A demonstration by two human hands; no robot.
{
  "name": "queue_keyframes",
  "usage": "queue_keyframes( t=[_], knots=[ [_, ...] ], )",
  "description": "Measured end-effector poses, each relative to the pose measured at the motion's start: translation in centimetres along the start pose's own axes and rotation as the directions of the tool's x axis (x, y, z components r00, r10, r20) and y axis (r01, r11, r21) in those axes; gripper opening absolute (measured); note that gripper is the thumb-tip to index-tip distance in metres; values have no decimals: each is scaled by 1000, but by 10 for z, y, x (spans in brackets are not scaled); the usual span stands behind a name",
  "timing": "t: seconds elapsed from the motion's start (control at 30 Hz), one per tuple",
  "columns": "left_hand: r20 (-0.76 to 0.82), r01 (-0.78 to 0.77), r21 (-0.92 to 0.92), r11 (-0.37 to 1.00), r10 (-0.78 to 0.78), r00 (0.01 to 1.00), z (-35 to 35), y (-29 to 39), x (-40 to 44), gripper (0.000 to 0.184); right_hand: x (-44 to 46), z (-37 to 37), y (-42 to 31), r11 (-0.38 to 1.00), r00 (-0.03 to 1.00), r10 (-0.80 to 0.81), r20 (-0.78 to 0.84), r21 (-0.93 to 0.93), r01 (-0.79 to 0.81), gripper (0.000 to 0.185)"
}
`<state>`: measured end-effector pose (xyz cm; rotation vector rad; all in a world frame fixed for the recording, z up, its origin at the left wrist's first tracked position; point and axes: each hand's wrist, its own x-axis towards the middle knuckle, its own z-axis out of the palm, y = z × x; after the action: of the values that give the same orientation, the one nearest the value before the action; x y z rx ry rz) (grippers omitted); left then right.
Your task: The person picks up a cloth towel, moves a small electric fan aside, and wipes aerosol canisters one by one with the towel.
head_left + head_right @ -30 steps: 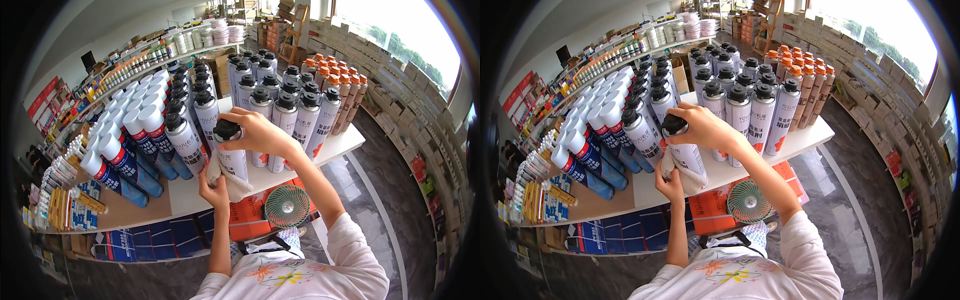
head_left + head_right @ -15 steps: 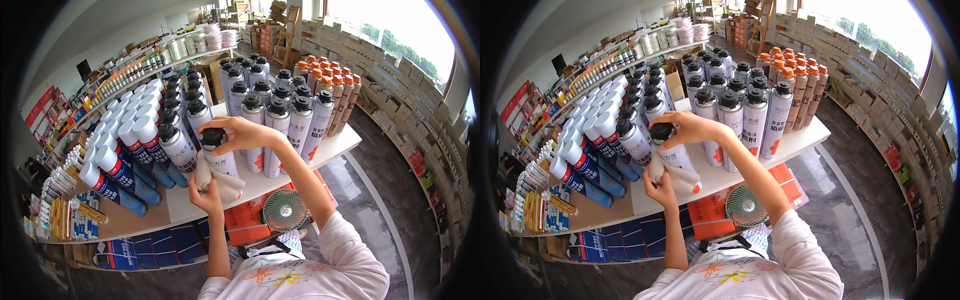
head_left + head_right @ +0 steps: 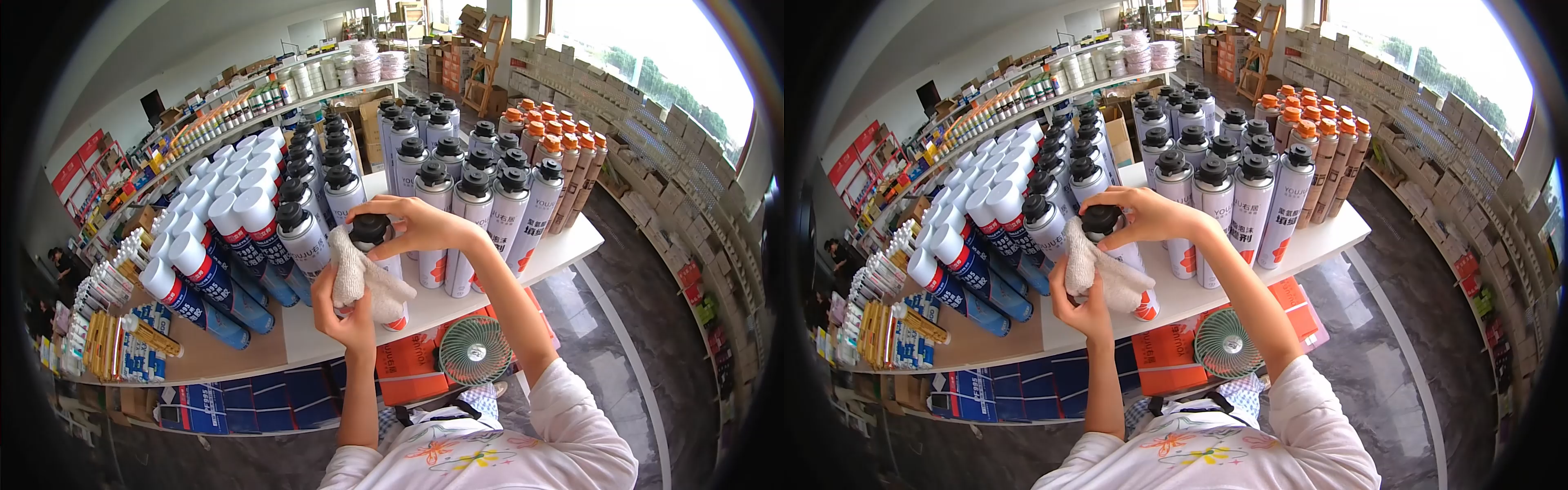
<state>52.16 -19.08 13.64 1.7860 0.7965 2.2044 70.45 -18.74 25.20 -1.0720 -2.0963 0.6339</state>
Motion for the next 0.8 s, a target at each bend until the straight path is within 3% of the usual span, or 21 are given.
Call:
queue_keyframes(
  t=[0.23, 0.43, 0.53, 0.57, 0.67, 0.7, 0.77, 0.8],
  knots=[
    [63, 246, -20, 969, -245, 968, -18, -37, -87, 35, 0, -1, -1, 999, 1000, 25, 8, 21, -25, 60],
    [139, 347, 7, 938, -345, 928, -33, -41, -94, 36, 0, -2, -16, 992, 992, 111, 64, -72, -106, 64],
    [143, 350, -10, 937, -345, 928, -34, -41, -91, 40, -10, 11, -18, 976, 989, -47, -138, -217, 16, 69],
    [128, 349, -2, 937, -346, 930, -34, -41, -90, 40, -12, 13, -23, 977, 990, -57, -126, -213, 29, 69],
    [159, 330, -13, 944, -324, 933, -36, -38, -87, 41, -11, 19, -34, 882, 947, -22, -321, -452, -133, 71],
    [151, 331, -3, 944, -327, 933, -36, -38, -86, 41, -9, 23, -35, 832, 905, -152, -398, -545, -101, 61],
    [170, 316, -15, 948, -309, 936, -36, -38, -84, 37, -8, 24, -45, 916, 923, 68, -378, -344, -208, 55],
    [176, 325, -2, 946, -320, 931, -36, -37, -83, 37, -8, 27, -42, 917, 923, 70, -377, -341, -208, 55]
  ],
)
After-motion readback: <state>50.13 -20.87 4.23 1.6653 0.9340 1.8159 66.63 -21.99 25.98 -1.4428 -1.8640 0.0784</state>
